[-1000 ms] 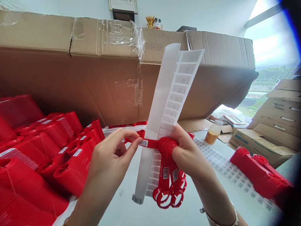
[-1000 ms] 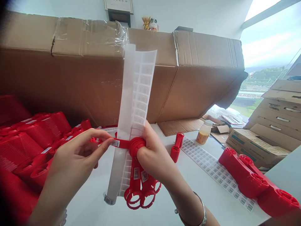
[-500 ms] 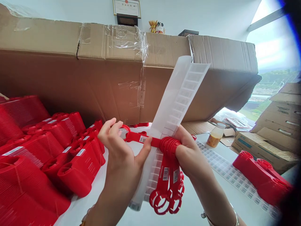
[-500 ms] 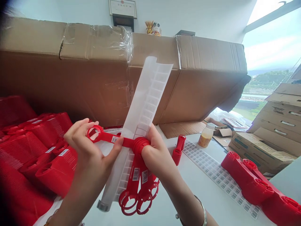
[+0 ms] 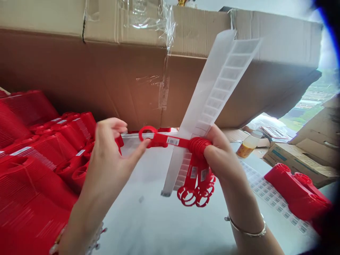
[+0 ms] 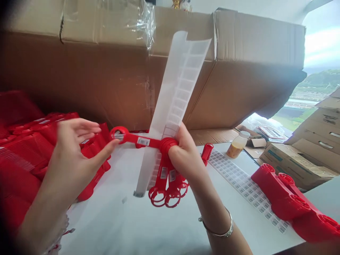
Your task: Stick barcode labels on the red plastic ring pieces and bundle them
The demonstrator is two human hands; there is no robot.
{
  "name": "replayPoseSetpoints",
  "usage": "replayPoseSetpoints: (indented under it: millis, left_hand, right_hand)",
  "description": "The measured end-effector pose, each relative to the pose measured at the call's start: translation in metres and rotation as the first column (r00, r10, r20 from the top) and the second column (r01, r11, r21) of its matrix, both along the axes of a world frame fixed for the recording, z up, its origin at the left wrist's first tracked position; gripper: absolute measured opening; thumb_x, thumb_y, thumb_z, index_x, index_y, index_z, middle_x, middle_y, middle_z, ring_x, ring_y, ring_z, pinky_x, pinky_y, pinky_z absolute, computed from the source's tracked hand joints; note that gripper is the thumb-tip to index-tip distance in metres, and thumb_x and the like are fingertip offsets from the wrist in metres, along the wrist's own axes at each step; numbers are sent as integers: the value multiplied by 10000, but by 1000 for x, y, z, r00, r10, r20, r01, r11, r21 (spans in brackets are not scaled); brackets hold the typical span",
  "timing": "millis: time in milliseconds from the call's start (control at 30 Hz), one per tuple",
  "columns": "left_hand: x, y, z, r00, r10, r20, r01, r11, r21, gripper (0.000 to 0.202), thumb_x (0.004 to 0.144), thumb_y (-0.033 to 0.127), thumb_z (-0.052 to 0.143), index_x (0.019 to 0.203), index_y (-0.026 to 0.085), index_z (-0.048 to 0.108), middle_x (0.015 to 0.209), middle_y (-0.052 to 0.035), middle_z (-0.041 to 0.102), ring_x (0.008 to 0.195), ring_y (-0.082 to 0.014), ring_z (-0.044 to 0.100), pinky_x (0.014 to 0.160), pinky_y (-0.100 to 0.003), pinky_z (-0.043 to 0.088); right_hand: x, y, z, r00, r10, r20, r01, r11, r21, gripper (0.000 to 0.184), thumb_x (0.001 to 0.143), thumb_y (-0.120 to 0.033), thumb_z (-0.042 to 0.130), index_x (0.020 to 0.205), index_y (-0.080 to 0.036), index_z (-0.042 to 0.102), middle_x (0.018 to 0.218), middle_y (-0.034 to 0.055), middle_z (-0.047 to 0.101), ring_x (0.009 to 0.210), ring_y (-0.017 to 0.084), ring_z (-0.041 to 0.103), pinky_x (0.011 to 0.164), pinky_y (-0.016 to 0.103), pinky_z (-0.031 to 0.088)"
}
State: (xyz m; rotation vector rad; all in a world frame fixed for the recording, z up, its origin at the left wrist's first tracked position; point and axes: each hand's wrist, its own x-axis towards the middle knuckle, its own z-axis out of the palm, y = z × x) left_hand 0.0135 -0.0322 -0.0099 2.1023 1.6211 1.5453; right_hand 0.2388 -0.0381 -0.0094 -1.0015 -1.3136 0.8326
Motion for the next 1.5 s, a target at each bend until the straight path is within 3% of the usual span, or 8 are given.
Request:
replayPoseSetpoints:
  millis: [133,300,567,900,1033,1200,1333,1500]
  left_hand:
    - [-27,-1,-57,910,-288,-297,91,841,-534,198,1006,408,451,941,254,557,957,-12,641,915,-224,638,791,-376,488]
    - [-53,-13,-145,867,-335,-369,2,743,-669,142,900,228,485,961,222,612,1033,-76,671,917,-260,665,800,-414,507]
    - [-44,-22,-174,896,-283,-342,-10,756,-654,157,945,252,418,914,227,569,1107,-108,643,1017,-290,621,824,-444,505]
    - [-51,-19,-143,956,-254,-146,102,757,-645,264,1004,418,440,841,254,568,942,-49,663,833,-243,656,733,-387,532]
    - [-46,-5,-90,982,-191,6,164,827,-539,330,1014,531,443,1208,265,472,1276,-102,619,1045,-233,679,944,-435,550]
    - [-19,7,-10,885,-222,408,356,888,-290,421,993,570,512,1272,276,399,1261,-102,658,1159,-272,671,1053,-489,505]
    - [-2,14,17,725,-356,589,582,774,-248,318,971,473,632,1172,262,506,890,3,711,990,-200,696,1046,-382,493]
    - [-3,26,18,482,-481,732,783,612,-113,381,888,382,786,1136,246,530,778,32,672,805,-101,644,784,-167,521]
  right_hand:
    - [16,13,1,992,-123,19,123,992,31,557,713,-64,576,1220,-285,645,1145,61,751,932,305,732,566,361,612]
    - [21,20,2,989,-148,20,148,989,25,530,693,-58,587,1157,-304,666,1150,73,746,920,312,725,508,354,564]
    - [20,17,0,993,-109,54,108,994,10,550,705,-46,584,1183,-307,656,1133,61,752,898,309,736,531,375,586]
    - [14,19,1,994,-102,41,102,995,3,570,692,-38,535,1199,-274,645,1113,40,748,925,282,722,526,316,560]
    - [9,17,3,999,-28,30,29,999,-26,488,730,-63,542,1166,-255,645,1050,43,745,907,265,711,564,317,562]
    - [9,8,6,995,24,94,-15,995,-94,420,745,-90,550,1118,-248,664,895,30,728,741,212,675,520,285,511]
    - [11,1,11,997,63,35,-59,994,-95,520,760,-100,568,1243,-261,670,1011,49,754,847,238,712,575,292,557]
    - [19,1,9,983,155,-93,-163,983,-84,601,762,-86,608,1331,-274,656,1166,59,759,996,272,735,698,326,631]
